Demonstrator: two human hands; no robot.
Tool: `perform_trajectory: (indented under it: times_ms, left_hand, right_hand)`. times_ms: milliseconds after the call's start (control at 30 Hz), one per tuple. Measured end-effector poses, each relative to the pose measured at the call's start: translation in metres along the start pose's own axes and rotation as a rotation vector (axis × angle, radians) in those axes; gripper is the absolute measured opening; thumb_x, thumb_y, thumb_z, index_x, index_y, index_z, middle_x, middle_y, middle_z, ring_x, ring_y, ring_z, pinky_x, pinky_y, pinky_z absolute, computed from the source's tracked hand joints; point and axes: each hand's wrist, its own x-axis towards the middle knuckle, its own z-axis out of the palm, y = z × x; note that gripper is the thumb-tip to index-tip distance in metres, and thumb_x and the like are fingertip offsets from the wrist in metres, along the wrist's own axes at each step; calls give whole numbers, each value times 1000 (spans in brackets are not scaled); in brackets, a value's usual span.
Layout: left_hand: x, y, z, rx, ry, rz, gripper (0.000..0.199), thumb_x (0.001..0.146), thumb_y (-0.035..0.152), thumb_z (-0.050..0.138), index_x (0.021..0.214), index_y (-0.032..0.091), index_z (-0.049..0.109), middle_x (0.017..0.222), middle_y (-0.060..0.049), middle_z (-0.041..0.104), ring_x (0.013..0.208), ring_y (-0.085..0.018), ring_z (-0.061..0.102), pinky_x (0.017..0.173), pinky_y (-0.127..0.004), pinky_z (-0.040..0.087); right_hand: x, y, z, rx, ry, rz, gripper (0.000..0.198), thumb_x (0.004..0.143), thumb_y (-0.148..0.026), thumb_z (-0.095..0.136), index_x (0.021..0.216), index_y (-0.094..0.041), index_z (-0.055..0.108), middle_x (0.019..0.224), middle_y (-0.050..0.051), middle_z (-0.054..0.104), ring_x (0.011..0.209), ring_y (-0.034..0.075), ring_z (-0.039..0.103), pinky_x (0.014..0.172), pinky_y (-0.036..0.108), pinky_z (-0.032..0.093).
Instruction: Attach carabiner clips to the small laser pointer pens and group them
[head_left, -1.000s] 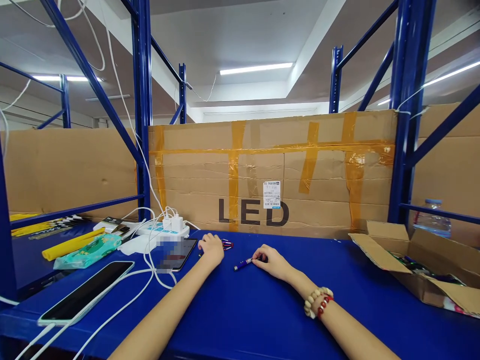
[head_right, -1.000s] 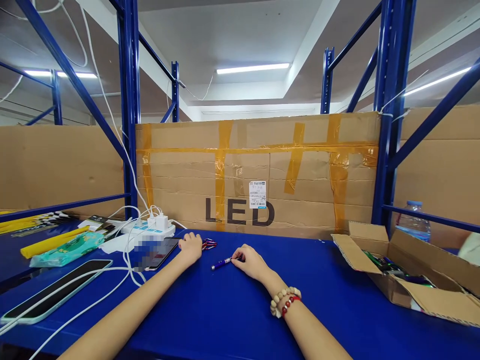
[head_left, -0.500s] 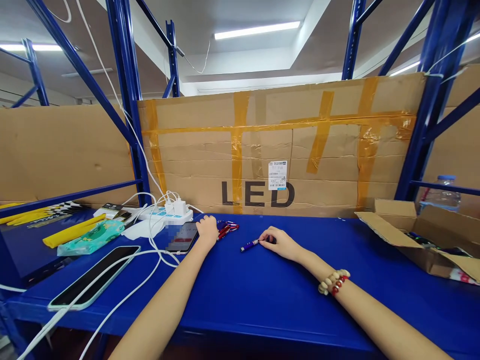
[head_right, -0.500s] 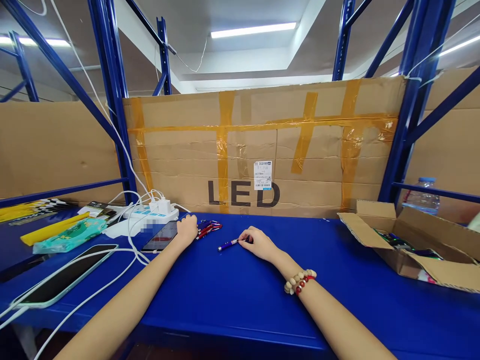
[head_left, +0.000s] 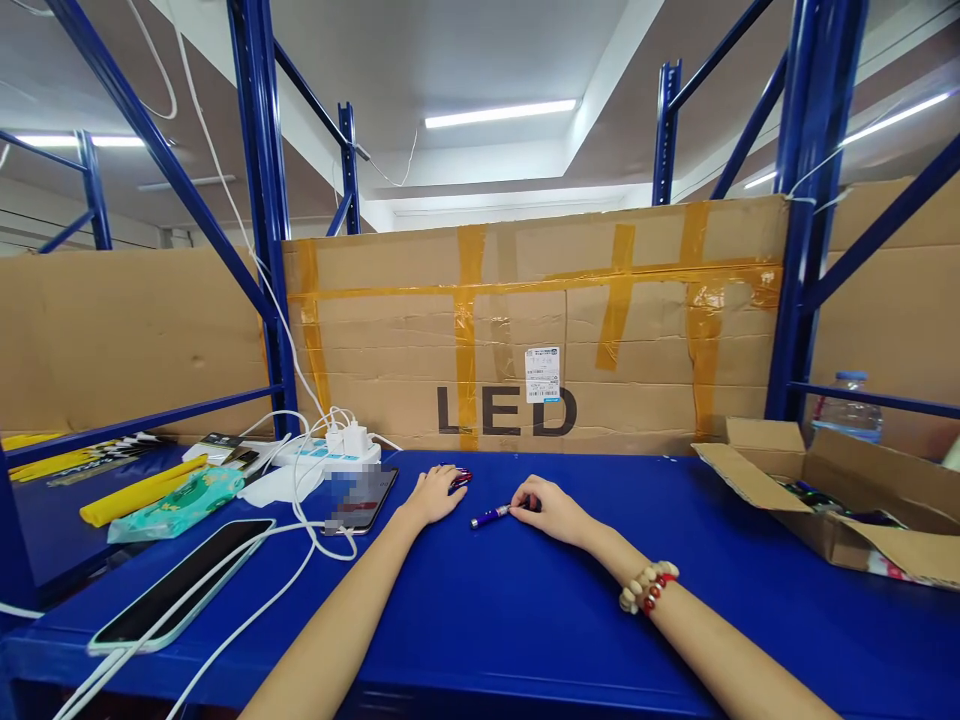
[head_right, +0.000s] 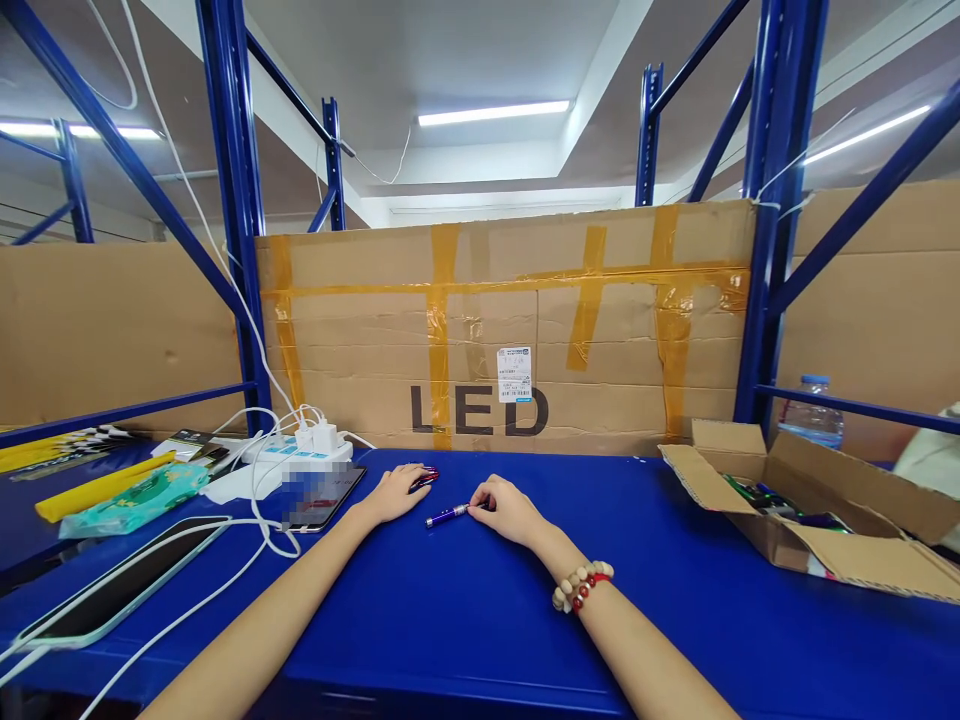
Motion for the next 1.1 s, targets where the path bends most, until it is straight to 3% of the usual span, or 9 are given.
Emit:
perform_trajectory:
  times_ms: [133,367,500,600,700,900,1100]
  left_hand:
    - [-1,-3,0,35,89,-17,32,91,33,29,110,20,51,115,-3,45,104,-19,40,85,-34,34]
    - [-4,-2,-1,96,170,-98,28,90,34,33,102,15,51,107,-7,44,100,-20,40,84,-34,30]
    - [-11,19,-7,-25,281,86,31,91,41,32,104,21,50,107,-2,45,102,-16,39,90,-34,27]
    - [-15,45,-6,-162,201,288,34,88,50,34,98,22,51,103,1,48,100,-14,40,93,-34,26]
    - [-14,63,1,-35,103,361,33,89,42,36,103,15,49,106,-4,48,99,-17,40,90,-34,30]
    - [-11,58,1,72,104,307,35,93,35,25,104,13,49,105,-5,50,98,-18,44,88,-33,33]
    - [-16,53,-7,-55,113,219,29,94,27,25,114,17,45,112,-2,51,106,-16,45,91,-33,31]
  right_hand:
    - [-2,1,0,-14,10,-14,13,78,-29,57,83,-18,63,86,1,51,70,8,46,67,22,39]
    - [-2,3,-1,-30,44,14,16,79,-32,57,83,-18,62,92,2,50,75,9,46,70,23,39]
    - [-2,6,-2,-78,99,31,16,82,-30,55,84,-16,61,95,3,51,89,13,45,82,26,36]
    - [0,7,-2,-64,125,50,15,84,-28,52,84,-14,58,90,3,54,86,14,47,80,27,35]
    - [4,8,3,117,132,34,19,86,-29,48,85,-12,55,83,3,57,75,13,52,70,26,38]
    - [10,3,9,532,122,71,32,81,-39,45,85,-7,49,68,5,54,48,9,47,51,23,38]
    - [7,-8,2,606,104,158,40,78,-38,43,95,-4,54,78,8,56,51,7,49,46,19,31]
